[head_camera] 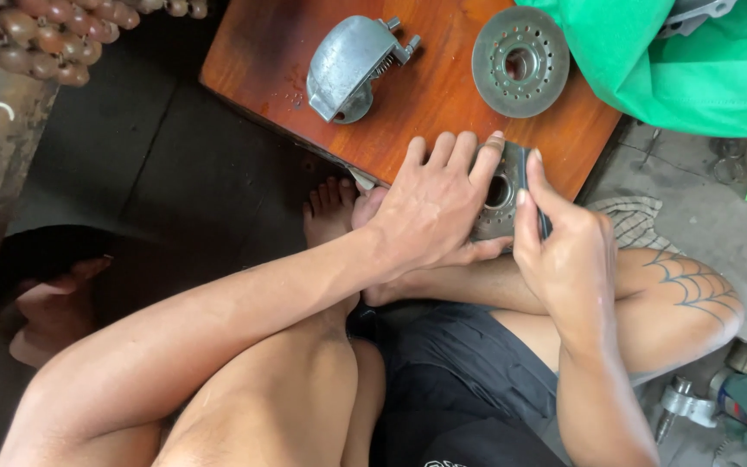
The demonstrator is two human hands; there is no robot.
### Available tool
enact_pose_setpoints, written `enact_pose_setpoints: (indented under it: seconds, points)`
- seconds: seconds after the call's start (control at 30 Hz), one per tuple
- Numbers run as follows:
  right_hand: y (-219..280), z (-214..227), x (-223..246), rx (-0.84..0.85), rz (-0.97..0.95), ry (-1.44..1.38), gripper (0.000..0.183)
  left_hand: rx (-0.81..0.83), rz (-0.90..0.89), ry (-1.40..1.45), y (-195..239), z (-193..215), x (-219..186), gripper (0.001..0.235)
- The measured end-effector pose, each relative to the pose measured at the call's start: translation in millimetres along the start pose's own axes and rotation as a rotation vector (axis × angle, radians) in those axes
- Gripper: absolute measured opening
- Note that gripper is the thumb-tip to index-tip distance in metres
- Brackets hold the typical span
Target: A person cleans a motorcycle clutch plate by scraping its surface and holes with a small metal tool.
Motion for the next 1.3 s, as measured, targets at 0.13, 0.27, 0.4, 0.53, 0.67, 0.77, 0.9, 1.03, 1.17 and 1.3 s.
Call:
enact_pose_setpoints:
  seconds: [0.13,0.27,0.4,0.53,0.67,0.77,0.9,1.03,1.17,1.3]
  points:
    - [10.7,3.5,-2.5,0.013,0.000,0.039,0.044,0.002,-0.003,0.004,-0.2,2.0,-0.1,0.108]
    - [13.1,3.1,-5.4,0.040,0.009,0.025,0.044,0.006,0.012,0.005,-0.9,0.7,2.4,0.109]
    - [-1.1,2.3,-2.1,0.014,0.035,0.006,0.043,0.015,-0.005,0.001,-2.2,3.0,-0.2,0.108]
    - [29.7,4.9,0.3,0.004,-0.054,0.003,0.046,0.016,-0.012,0.016,-4.6,6.7,2.4,0.106]
    - [25.7,7.8,-2.8,0.016,-0.080,-0.085,0.044,0.009,-0.030,0.002,-1.2,1.6,-1.4,0.109]
    - [24.9,10.6,9.8,0.062,-0.066,-0.048,0.046,-0.001,-0.031,-0.004,-1.4,0.1,-0.2,0.112]
    - [23.6,11.8,13.4,0.151,-0.096,-0.028,0.047,-0.038,-0.026,-0.008,0.4,-3.0,5.0,0.115]
    - [15.2,9.3,10.0,0.123,-0.062,-0.120,0.045,-0.047,-0.015,0.012,1.4,-4.1,6.5,0.112]
    - [24.6,7.3,7.9,0.158,-0.111,-0.135,0.044,-0.032,-0.003,0.014,1.4,-5.8,6.7,0.112]
    - [16.0,5.7,13.2,0.128,-0.078,-0.152,0.044,-0.007,-0.011,0.009,-0.9,-8.0,6.5,0.113]
Point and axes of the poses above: each hand's wrist, its own y-axis away from the middle knuckle, its own z-axis out of the back of the hand, x = y × z, the point moved 7 cm from there along -y, towards the middle knuckle, and after that the axes turned 13 degrees about -y, right-handed, at the moved point
